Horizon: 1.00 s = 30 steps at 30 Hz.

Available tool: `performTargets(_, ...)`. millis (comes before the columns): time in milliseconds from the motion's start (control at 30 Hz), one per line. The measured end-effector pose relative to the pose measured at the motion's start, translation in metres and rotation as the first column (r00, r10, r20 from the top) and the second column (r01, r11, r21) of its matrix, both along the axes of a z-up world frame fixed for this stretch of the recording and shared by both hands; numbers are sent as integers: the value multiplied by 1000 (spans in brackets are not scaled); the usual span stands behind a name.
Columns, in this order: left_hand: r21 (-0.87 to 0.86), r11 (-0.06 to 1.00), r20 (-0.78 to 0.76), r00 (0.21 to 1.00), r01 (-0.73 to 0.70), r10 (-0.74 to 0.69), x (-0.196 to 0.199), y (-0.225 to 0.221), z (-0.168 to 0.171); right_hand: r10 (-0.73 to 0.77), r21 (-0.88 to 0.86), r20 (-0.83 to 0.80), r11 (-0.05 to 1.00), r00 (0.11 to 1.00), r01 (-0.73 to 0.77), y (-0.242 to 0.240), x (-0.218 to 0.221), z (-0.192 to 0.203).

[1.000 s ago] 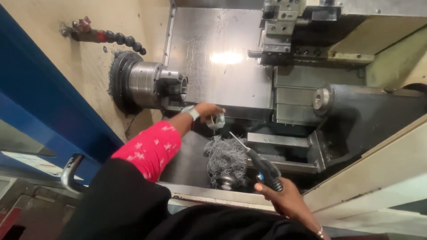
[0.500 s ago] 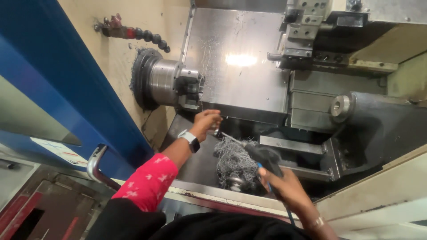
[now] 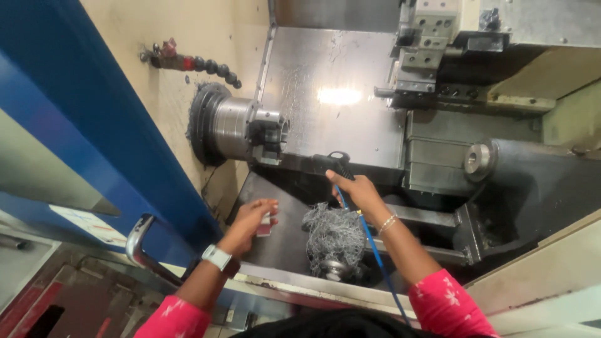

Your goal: Cleaning metal cylinders with an air nozzle and measuring them using a digital gauge.

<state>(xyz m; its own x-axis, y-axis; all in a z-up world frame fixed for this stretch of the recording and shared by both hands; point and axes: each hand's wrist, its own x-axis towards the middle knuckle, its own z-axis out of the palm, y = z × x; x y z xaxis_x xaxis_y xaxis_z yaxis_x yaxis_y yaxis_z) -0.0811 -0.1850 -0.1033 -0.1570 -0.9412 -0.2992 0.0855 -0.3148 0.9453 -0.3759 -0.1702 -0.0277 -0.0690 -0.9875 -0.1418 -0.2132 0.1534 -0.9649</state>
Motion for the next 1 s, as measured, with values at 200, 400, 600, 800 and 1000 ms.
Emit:
performTargets(200, 36, 999, 62, 998, -8, 6, 11, 31, 26, -36, -4, 7, 999, 999, 36, -27, 3, 9)
performTargets(400, 47, 999, -14, 1000, 6, -5, 24, 33, 15, 23, 9, 47, 1000, 999, -23, -22, 2, 12)
performTargets(600, 77, 996, 25, 999, 37, -39, 20, 44, 29, -45, -30, 64, 998, 997, 46, -42, 2, 16)
performTargets(800, 90, 994, 37, 997, 69, -72, 20, 46, 39, 17, 4, 39, 1000, 999, -17, -26, 6, 16)
performTargets(1000, 92, 991, 58, 993, 98, -103, 15, 53, 51, -40, -4, 31, 999, 999, 40, -46, 0, 13)
